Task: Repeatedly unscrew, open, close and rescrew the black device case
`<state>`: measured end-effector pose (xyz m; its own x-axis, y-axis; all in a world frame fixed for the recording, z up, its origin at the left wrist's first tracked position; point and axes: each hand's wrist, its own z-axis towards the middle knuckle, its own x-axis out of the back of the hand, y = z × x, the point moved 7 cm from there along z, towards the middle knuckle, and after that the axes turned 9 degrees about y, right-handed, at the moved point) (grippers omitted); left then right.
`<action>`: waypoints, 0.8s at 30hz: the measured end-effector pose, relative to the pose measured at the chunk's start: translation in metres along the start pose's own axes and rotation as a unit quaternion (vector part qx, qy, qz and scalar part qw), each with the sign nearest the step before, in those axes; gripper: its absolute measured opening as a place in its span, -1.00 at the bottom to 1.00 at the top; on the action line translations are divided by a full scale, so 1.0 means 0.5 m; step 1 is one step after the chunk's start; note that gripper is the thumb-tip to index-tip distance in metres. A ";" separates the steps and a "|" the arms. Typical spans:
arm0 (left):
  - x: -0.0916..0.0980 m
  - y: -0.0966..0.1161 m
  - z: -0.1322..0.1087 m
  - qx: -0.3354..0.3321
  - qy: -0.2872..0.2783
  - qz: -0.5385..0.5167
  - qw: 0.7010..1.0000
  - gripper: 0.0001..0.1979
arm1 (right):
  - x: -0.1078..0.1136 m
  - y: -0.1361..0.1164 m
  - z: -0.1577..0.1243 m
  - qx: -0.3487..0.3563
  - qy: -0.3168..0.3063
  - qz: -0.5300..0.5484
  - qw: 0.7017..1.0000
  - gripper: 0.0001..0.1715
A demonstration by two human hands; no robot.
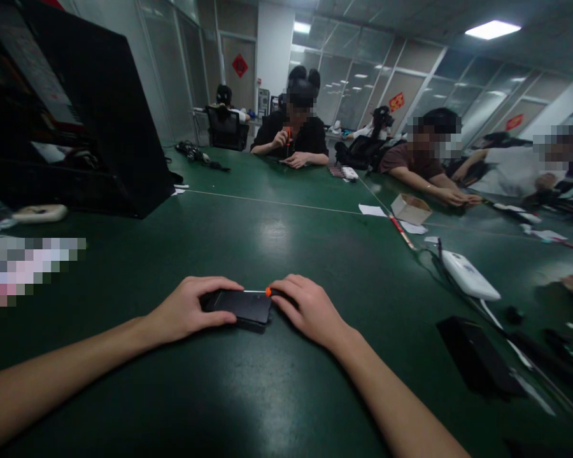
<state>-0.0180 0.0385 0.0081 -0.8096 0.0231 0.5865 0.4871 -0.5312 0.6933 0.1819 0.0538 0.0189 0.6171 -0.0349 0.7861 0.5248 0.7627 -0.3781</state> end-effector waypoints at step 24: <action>-0.005 0.004 -0.003 -0.002 0.004 -0.006 1.000 -0.59 | 0.058 0.032 -0.001 -0.075 -0.011 -0.099 0.992 -0.78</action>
<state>-0.0156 0.0360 0.0074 -0.8179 0.0220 0.5749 0.4761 -0.5350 0.6979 0.2082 0.0647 0.0356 0.4815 -0.1590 0.8619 0.7169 0.6372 -0.2830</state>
